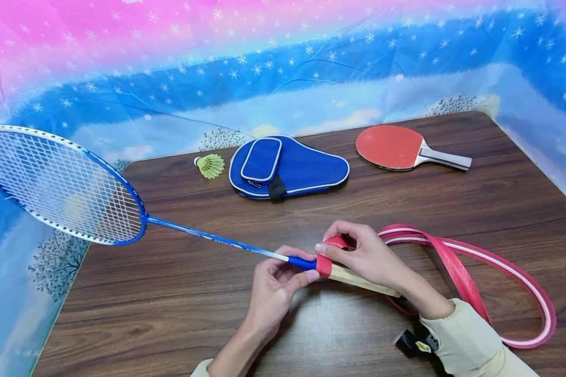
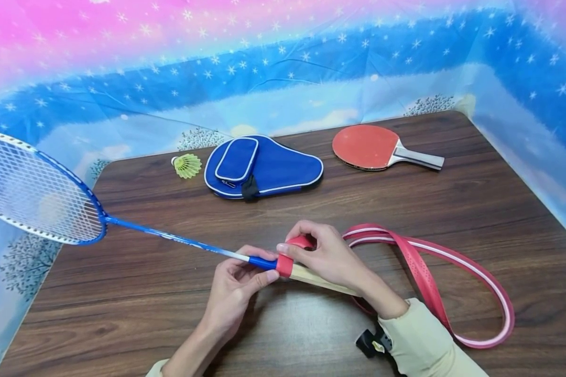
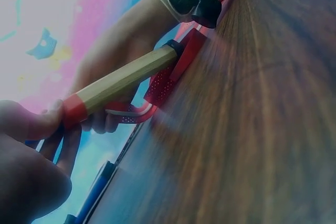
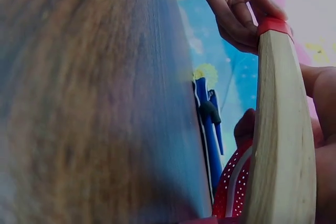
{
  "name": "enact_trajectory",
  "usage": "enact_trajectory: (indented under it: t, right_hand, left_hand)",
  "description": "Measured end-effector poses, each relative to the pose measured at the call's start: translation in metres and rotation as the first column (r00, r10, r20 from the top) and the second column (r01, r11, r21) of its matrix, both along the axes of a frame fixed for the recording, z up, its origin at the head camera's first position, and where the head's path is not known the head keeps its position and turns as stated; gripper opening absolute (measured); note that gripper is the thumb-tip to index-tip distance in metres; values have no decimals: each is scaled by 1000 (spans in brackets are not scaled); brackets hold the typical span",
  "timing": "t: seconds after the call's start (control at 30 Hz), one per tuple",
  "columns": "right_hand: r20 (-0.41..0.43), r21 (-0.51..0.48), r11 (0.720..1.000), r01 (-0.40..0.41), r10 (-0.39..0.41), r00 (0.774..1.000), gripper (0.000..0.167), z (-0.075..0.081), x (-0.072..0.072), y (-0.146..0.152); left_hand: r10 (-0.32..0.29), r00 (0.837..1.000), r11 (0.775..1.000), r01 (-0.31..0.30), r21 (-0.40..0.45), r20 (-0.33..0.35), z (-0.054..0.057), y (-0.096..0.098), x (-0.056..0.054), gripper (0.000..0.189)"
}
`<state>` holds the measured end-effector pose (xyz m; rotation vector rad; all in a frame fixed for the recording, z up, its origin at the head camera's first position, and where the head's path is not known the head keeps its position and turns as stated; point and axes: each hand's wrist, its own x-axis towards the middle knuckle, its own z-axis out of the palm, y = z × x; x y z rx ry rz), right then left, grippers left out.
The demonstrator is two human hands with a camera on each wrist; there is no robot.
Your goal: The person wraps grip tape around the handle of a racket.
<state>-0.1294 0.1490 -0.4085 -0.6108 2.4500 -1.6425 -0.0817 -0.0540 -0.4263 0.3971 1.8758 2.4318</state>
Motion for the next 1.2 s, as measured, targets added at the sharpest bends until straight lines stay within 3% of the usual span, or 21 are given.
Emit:
enact_trajectory:
  t: [0.13, 0.37, 0.47, 0.6, 0.7, 0.93, 1.07, 1.2]
  right_hand:
    - [32, 15, 1000, -7, 6, 999, 15, -1, 0, -1]
    - [157, 9, 999, -45, 43, 987, 21, -1, 0, -3]
    - [264, -51, 996, -76, 87, 961, 25, -1, 0, -3]
    - [406, -176, 980, -97, 162, 899, 31, 0, 1, -4]
    - [457, -251, 963, -96, 206, 865, 32, 0, 3, -5]
    - [510, -279, 956, -88, 226, 830, 31, 0, 3, -5]
    - [552, -289, 952, -100, 251, 795, 33, 0, 2, -3]
    - [554, -317, 943, -102, 271, 787, 33, 0, 3, -2]
  left_hand:
    - [8, 1000, 1000, -8, 6, 15, -2, 0, 0, 26]
    - [22, 1000, 1000, -21, 18, -20, -3, 1, 0, 23]
    - [20, 999, 999, -19, 34, -26, -3, 1, 1, 23]
    - [16, 1000, 999, -15, 49, -21, -4, 1, 1, 23]
    - [15, 1000, 999, -14, 46, -23, -4, 1, 1, 22]
    - [8, 997, 999, -4, 49, -81, -5, 1, 0, 21]
    - [-16, 992, 997, 25, 71, -125, -5, 1, 0, 20]
    - [-31, 992, 997, 38, 61, -122, -3, 0, 0, 20]
